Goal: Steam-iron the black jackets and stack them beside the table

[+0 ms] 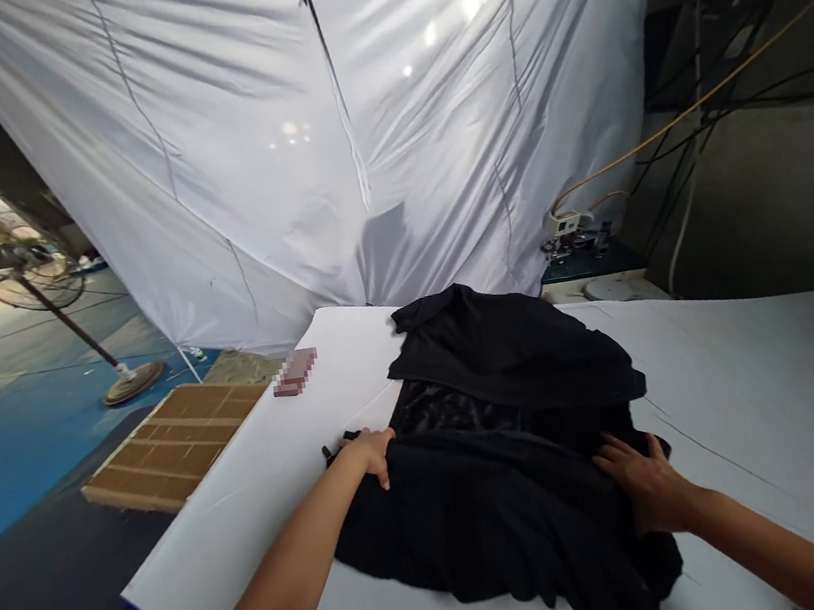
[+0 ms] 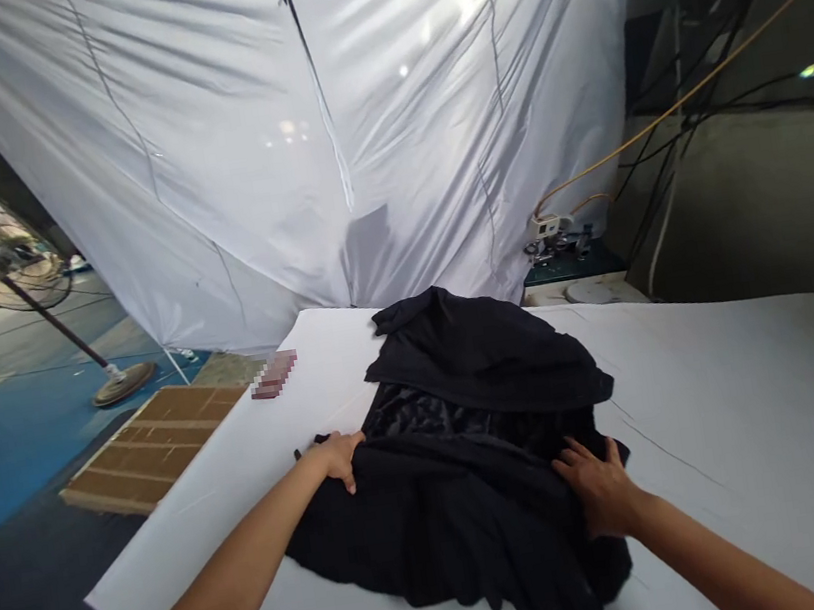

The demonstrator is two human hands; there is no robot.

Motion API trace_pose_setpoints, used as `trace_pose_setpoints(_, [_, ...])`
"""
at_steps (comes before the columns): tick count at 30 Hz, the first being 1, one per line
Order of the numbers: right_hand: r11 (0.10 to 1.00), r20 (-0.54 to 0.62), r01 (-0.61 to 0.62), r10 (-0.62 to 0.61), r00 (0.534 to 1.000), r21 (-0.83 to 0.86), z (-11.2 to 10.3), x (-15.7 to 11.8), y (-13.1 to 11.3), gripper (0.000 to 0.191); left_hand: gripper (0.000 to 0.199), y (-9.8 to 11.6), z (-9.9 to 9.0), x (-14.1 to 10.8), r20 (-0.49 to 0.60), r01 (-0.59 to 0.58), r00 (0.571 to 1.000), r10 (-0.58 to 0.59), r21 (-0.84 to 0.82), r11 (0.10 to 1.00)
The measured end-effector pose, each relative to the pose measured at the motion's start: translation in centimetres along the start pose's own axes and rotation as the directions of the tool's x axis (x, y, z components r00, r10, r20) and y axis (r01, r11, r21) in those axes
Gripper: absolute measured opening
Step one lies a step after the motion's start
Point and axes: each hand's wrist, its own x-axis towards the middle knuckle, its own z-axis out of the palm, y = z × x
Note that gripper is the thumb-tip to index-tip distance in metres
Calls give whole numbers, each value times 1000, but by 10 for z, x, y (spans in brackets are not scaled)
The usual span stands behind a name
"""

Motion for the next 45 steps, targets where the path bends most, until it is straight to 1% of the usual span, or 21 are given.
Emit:
trace_pose_setpoints(3, [994,-3,-102,102,995,30,-14,11,-1,48,54,6,3,-11,7,-3,1000,2,127,992])
trace_pose_setpoints(5, [969,47,-245,243,969,38,-43,16,8,41,36,17,-10,-15,-166,20,986,6,158,987])
trace_pose_setpoints(6, [947,30,-320,319,947,31,-61,16,14,36,32,23,-20,-17,-301,40,954,10,158,987])
trace_pose_setpoints(8, [904,-133,-427,426,895,21,-102,12,25,35,37,37,-44,-20,-581,80,814,9,127,989])
trace_pose_setpoints(10, [837,-538,-545,482,691,48,-135,3,34,34,45,48,-65,-23,-776,79,630,20,90,993])
trace_pose_setpoints(11, [806,-693,-587,463,553,69,-146,-3,36,34,52,52,-72,-25,-804,50,592,50,99,994])
trace_pose_setpoints(12, [792,-785,-607,419,456,70,-151,-9,38,33,61,55,-76,-26,-778,7,620,99,131,991])
trace_pose_setpoints(13, [798,-813,-601,374,447,37,-151,-14,40,34,69,56,-75,-27,-705,-44,692,156,174,984])
trace_pose_setpoints(14, [825,-790,-565,332,515,-21,-145,-19,41,35,76,56,-71,-27,-589,-96,781,207,214,972])
trace_pose_setpoints(16, [903,-617,-414,263,741,-112,-121,-26,44,37,88,55,-54,-25,-343,-162,907,243,249,955])
trace_pose_setpoints(18, [955,-428,-287,231,874,-72,-90,-30,43,38,98,53,-32,-19,-262,-157,940,220,242,957])
trace_pose_setpoints(20, [977,-338,-213,208,918,22,-61,-32,37,36,106,55,-12,-10,-327,-152,919,221,223,963])
trace_pose_setpoints(23, [990,-306,-92,120,945,105,-38,-37,20,32,110,65,4,3,-386,-202,880,276,222,954])
trace_pose_setpoints(25, [993,-325,-40,75,943,115,-33,-41,8,36,93,72,5,9,-371,-259,868,331,231,938])
trace_pose_setpoints(30, [994,-351,-11,50,935,111,-13,-48,-11,58,53,70,-22,1,-391,-375,817,425,199,905])
trace_pose_setpoints(32, [998,-346,-33,52,937,62,4,-47,-18,77,52,61,-32,-6,-254,-361,875,412,227,905])
trace_pose_setpoints(34, [998,-374,-57,46,926,-18,22,-44,-27,95,55,52,-30,-13,2,-310,946,323,283,907])
trace_pose_setpoints(36, [994,-428,-65,21,904,-89,37,-38,-32,103,74,43,-15,-18,241,-257,953,183,330,908])
trace_pose_setpoints(38, [991,-466,-66,3,885,-118,47,-32,-33,103,104,36,9,-22,351,-198,934,62,366,909])
trace_pose_setpoints(41, [996,-428,-44,7,904,-77,56,-21,-23,93,109,29,45,-26,120,-147,987,109,381,913])
trace_pose_setpoints(45, [999,-351,-22,5,936,-43,58,-2,-3,71,83,35,59,-8,-150,-170,959,240,372,913])
